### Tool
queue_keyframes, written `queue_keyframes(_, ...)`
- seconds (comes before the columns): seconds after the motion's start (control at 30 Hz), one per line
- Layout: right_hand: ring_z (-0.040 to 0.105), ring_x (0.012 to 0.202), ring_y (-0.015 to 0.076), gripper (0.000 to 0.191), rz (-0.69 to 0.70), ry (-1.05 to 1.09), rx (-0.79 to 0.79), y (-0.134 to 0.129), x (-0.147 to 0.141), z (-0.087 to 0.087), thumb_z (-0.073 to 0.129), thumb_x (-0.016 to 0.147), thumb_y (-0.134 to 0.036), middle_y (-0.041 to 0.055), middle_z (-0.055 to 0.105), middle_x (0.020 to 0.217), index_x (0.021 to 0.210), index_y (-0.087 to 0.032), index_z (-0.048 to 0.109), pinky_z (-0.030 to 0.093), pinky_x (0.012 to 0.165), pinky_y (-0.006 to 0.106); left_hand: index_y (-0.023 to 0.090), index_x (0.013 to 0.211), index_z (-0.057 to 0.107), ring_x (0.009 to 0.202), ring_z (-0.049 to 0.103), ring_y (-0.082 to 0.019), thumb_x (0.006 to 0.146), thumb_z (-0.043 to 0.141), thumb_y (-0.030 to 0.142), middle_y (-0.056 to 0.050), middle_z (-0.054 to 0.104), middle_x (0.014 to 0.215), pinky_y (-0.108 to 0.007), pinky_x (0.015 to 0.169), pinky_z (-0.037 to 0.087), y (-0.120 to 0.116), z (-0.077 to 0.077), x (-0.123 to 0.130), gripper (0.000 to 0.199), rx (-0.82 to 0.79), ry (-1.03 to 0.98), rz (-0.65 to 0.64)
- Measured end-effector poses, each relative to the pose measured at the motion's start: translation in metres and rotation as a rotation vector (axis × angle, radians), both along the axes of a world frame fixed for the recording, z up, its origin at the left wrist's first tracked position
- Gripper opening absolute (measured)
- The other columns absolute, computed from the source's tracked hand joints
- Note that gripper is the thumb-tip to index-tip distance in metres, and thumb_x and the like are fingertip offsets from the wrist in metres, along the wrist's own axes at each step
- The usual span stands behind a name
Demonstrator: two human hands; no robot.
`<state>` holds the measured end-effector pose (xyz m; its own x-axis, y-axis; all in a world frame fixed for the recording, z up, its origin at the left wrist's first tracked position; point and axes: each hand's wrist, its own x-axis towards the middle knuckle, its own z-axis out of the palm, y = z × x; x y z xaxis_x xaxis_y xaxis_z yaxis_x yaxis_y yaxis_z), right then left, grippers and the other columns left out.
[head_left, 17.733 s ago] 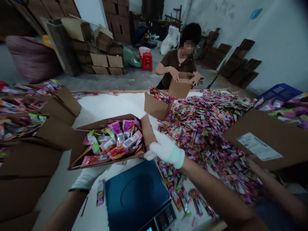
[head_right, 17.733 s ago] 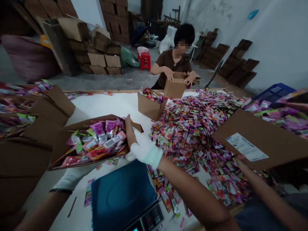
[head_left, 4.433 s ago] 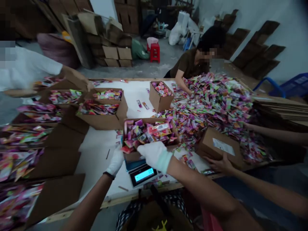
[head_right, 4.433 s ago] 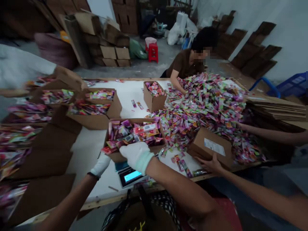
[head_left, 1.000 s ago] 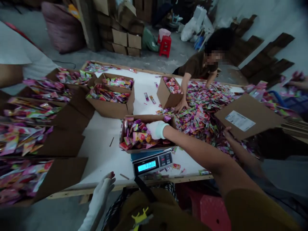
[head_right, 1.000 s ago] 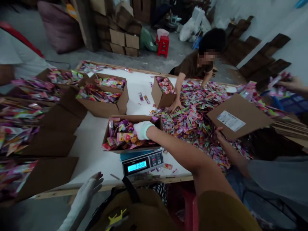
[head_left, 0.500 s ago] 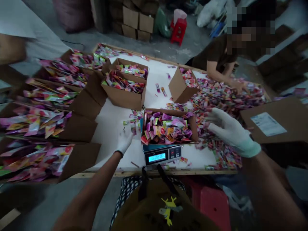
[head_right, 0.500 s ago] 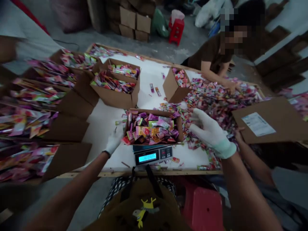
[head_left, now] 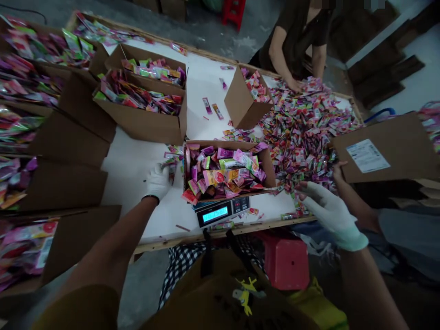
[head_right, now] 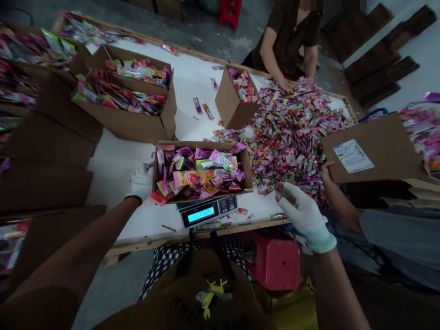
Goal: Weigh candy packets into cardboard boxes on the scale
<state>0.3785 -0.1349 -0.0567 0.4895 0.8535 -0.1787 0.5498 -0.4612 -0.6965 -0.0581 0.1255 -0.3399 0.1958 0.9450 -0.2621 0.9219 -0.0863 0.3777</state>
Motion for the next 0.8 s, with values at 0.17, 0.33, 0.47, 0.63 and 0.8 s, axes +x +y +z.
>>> queue_keyframes(0.17, 0.082, 0.114, 0.0355, 0.049, -0.008, -0.033, -0.068, 0.0, -0.014, -0.001, 0.079, 0.084, -0.058, 0.0135, 0.084, 0.124, 0.121, -0.025, 0.077, 0.067, 0.105, 0.05, 0.002, 0.16, 0.043, 0.155, 0.034, -0.052, 0.096, 0.059, 0.037, -0.039, 0.034, 0.168, -0.064, 0.12, 0.033, 0.02, -0.003, 0.014, 0.076, -0.038, 0.116, -0.024)
queue_keyframes(0.33, 0.078, 0.123, 0.0396, 0.052, -0.049, -0.074, -0.141, -0.006, -0.015, -0.004, 0.075, 0.073, -0.057, 0.0147, 0.082, 0.128, 0.114, -0.025, 0.078, 0.063, 0.11, 0.05, 0.002, 0.146, 0.057, 0.114, 0.065, -0.04, 0.102, 0.044, 0.026, -0.031, 0.066, 0.127, -0.048, 0.097, 0.05, 0.018, -0.008, 0.018, 0.052, -0.11, 0.139, -0.013)
queue_keyframes(0.47, 0.078, 0.123, 0.0411, 0.056, -0.116, -0.059, -0.157, -0.016, -0.004, -0.021, 0.078, 0.065, -0.06, 0.0119, 0.084, 0.125, 0.111, -0.029, 0.08, 0.063, 0.109, 0.048, 0.003, 0.148, 0.059, 0.12, 0.063, -0.041, 0.102, 0.041, 0.021, -0.032, 0.064, 0.137, -0.052, 0.102, 0.049, 0.034, -0.008, 0.017, 0.051, -0.062, 0.098, -0.115)
queue_keyframes(0.63, 0.077, 0.123, 0.0413, 0.055, -0.161, -0.01, -0.194, -0.03, -0.005, -0.047, 0.082, 0.063, -0.062, 0.0111, 0.083, 0.126, 0.108, -0.031, 0.085, 0.068, 0.101, 0.043, 0.015, 0.159, 0.055, 0.144, 0.049, -0.044, 0.099, 0.057, 0.026, -0.024, 0.044, 0.17, -0.058, 0.12, 0.037, 0.085, -0.014, 0.027, 0.061, -0.019, -0.021, -0.369)
queue_keyframes(0.8, 0.077, 0.124, 0.0401, 0.056, -0.136, -0.009, -0.253, -0.035, -0.018, -0.055, 0.08, 0.067, -0.063, 0.0101, 0.082, 0.128, 0.111, -0.03, 0.087, 0.066, 0.105, 0.042, 0.021, 0.155, 0.061, 0.138, 0.057, -0.043, 0.09, 0.07, 0.026, -0.022, 0.053, 0.161, -0.052, 0.114, 0.046, 0.106, -0.025, 0.035, 0.065, -0.095, -0.051, -0.41)
